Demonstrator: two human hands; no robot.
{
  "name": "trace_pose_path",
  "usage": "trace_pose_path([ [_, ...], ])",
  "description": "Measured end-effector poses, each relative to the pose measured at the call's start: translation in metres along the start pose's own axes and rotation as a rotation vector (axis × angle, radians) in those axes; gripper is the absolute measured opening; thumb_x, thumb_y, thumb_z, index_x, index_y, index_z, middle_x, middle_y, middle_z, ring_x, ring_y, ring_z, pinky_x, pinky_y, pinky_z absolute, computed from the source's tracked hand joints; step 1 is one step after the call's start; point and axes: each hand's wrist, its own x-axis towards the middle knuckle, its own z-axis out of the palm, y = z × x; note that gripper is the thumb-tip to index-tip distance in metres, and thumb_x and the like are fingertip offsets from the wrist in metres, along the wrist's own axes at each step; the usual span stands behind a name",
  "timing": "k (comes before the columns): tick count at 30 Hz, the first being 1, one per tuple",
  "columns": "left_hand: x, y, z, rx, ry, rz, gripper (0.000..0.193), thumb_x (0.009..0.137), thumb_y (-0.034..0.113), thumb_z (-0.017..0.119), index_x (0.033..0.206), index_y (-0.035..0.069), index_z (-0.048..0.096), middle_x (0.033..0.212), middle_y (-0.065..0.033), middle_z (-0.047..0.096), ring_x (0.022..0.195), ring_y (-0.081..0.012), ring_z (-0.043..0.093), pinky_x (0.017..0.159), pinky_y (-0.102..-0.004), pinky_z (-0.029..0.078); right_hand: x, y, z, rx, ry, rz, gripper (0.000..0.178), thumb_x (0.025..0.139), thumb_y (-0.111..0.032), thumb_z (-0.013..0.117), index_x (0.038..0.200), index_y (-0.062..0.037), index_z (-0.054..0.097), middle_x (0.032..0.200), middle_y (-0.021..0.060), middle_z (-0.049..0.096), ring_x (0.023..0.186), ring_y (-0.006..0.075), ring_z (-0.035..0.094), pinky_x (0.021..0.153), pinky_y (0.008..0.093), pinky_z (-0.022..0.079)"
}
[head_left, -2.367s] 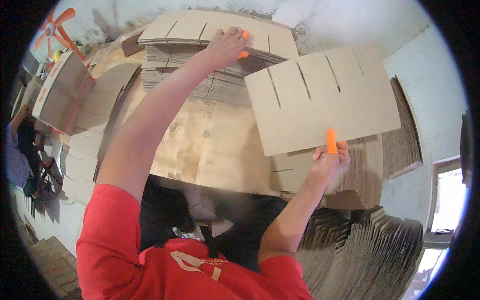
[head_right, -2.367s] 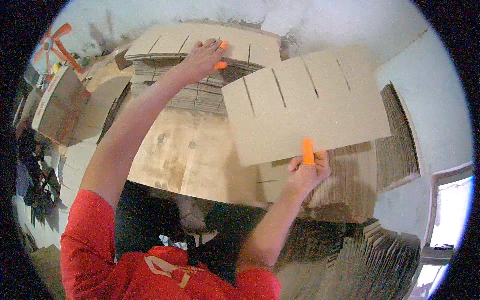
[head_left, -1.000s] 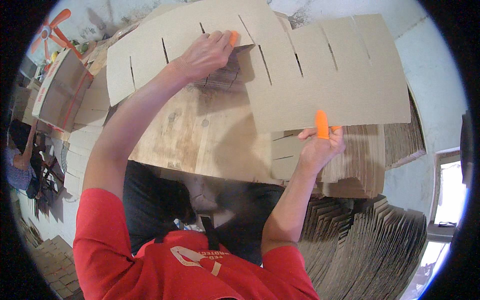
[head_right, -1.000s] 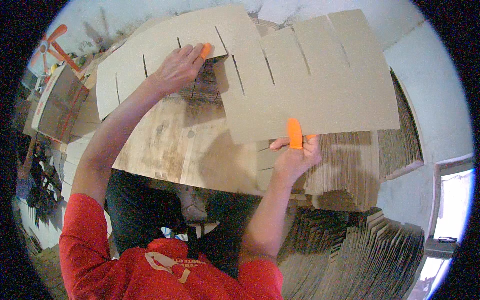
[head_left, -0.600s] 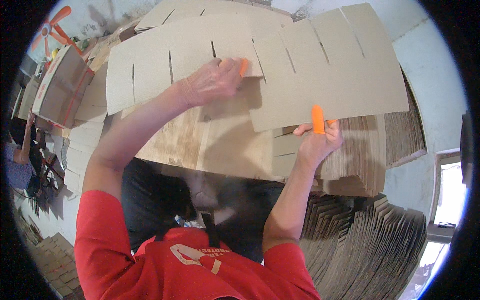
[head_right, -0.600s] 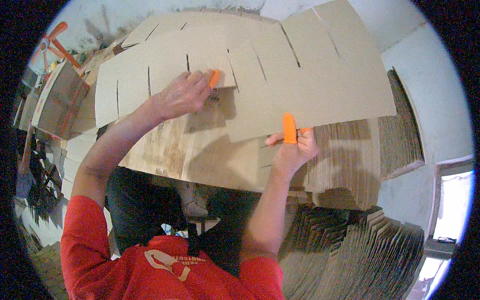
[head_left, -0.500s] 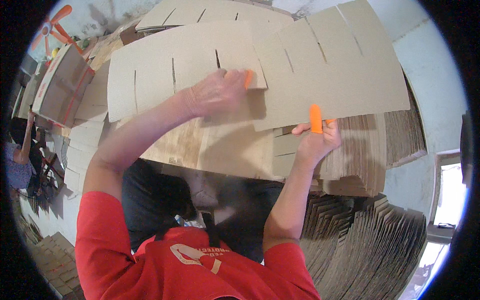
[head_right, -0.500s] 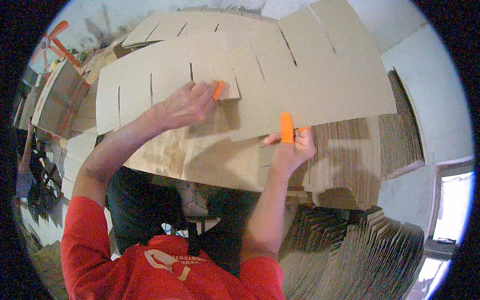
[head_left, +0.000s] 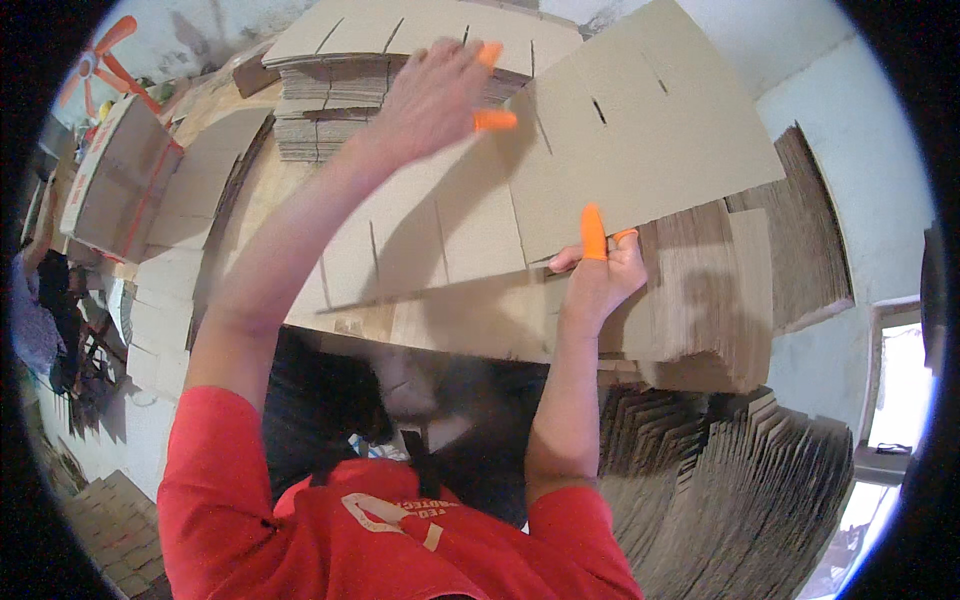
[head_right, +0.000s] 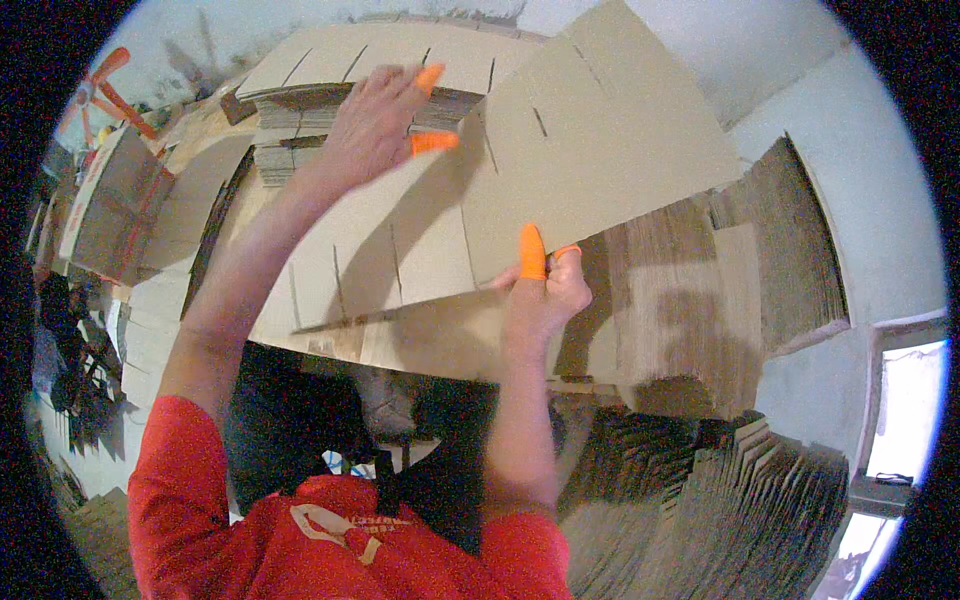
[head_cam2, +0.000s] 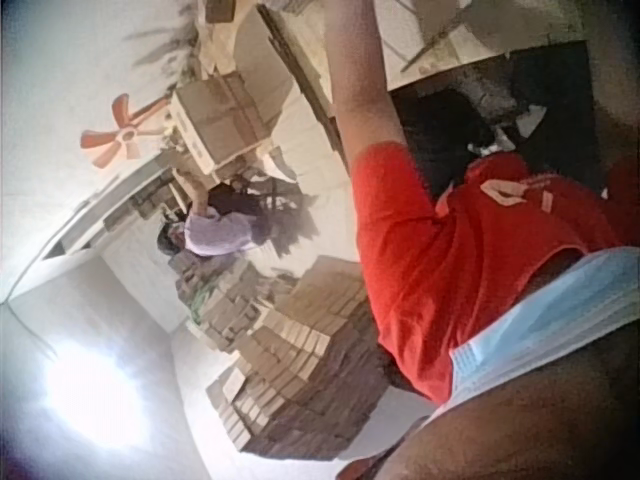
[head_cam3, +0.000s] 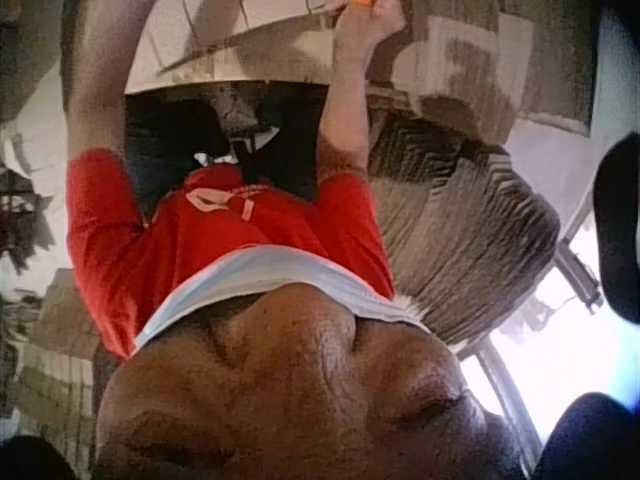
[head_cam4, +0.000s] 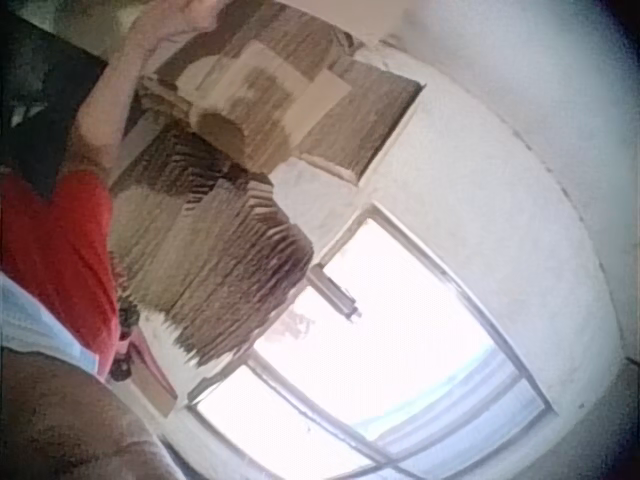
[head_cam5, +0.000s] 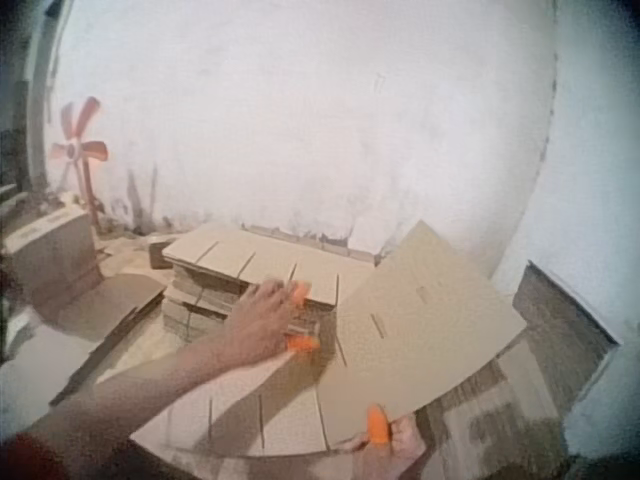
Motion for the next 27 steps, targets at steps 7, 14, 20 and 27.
trace_pose_path([
  [7,0.037,-0.044,0.072,0.166,-0.422,0.133,0.045,0.078,0.017,0.070,0.119,0.003,0.056,0.108,-0.0118,0.064,0.110,-0.0332,0.054,0.094,-0.0429,0.045,0.002,0.005,-0.003,-0.006,0.022,-0.043,0.026,0.088,-0.008,0.068,0.070,-0.0038,0.051,0.053,-0.0004,0.050,0.043,0.0059,0.049,0.038,0.0257,0.037],
  [14,0.028,-0.102,0.101,-0.301,-0.307,-0.105,0.022,0.079,0.009,0.065,0.100,0.006,0.066,0.105,-0.0100,0.066,0.104,-0.0293,0.060,0.089,-0.0399,0.050,0.000,-0.004,-0.003,-0.074,-0.041,-0.091,0.012,0.093,0.003,0.052,0.082,0.0007,0.054,0.048,0.0063,0.054,0.040,0.0115,0.055,0.038,0.0243,0.044],
  [20,0.042,-0.085,0.071,-0.129,-0.038,0.211,0.024,0.078,0.007,0.063,0.102,0.004,0.065,0.107,-0.0118,0.062,0.105,-0.0273,0.059,0.084,-0.0371,0.053,0.002,-0.003,-0.005,0.076,0.038,-0.012,0.031,0.089,-0.003,0.065,0.067,-0.0053,0.043,0.049,-0.0018,0.046,0.041,0.0068,0.050,0.035,0.0246,0.038],
  [27,0.039,-0.018,0.029,0.274,-0.330,0.404,0.025,0.075,0.008,0.061,0.096,-0.006,0.060,0.100,-0.0129,0.054,0.100,-0.0262,0.055,0.077,-0.0295,0.056,0.005,0.002,-0.009,0.045,0.046,-0.076,0.030,0.089,-0.006,0.067,0.068,-0.0053,0.045,0.049,-0.0007,0.049,0.041,0.0066,0.051,0.037,0.0234,0.038],
])
